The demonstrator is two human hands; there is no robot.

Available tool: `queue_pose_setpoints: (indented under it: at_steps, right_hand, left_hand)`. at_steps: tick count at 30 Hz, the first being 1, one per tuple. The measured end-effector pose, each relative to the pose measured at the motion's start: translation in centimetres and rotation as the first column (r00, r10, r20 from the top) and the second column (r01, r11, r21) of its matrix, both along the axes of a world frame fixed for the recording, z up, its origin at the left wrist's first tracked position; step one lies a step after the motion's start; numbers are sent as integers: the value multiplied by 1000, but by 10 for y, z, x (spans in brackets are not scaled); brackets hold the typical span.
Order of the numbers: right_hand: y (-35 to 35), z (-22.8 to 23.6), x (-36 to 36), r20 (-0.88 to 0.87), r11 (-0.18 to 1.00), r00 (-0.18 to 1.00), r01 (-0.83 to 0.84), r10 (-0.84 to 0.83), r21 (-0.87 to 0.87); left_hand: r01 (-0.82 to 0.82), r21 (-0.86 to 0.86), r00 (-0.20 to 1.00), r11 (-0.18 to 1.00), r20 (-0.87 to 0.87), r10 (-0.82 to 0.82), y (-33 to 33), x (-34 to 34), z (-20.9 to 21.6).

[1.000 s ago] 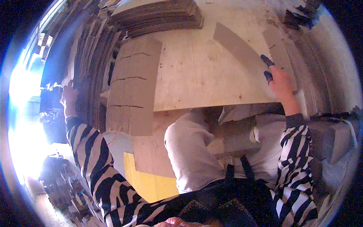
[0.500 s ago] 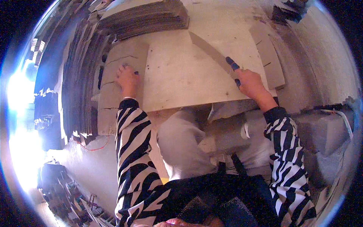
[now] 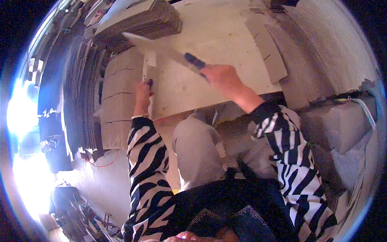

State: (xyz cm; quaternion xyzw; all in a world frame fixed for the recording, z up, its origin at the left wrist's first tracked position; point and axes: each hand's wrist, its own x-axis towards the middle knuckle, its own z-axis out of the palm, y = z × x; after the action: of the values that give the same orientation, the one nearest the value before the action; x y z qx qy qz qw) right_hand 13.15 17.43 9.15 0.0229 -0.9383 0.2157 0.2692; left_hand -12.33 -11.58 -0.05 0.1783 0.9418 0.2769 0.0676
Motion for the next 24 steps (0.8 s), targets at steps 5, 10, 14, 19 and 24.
queue_pose_setpoints:
  at_steps: [5,10,14,19,24]
  right_hand:
    - [3,-13,-1,55,998,997,42,-45,57]
    - [7,-27,-3,126,987,988,76,-94,141]
    - [16,-33,-1,92,982,991,77,-94,175]
    - [17,-35,-2,224,994,972,51,-71,95]
    - [18,-16,-1,356,986,927,66,-118,156]
  left_hand:
    - [-103,493,850,864,495,-181,96,116,5]
    - [-29,432,926,901,351,-139,86,122,5]
    - [50,360,924,932,336,-179,104,143,43]
    - [254,170,960,952,74,-270,119,159,40]
    - [132,362,957,923,196,-214,100,137,39]
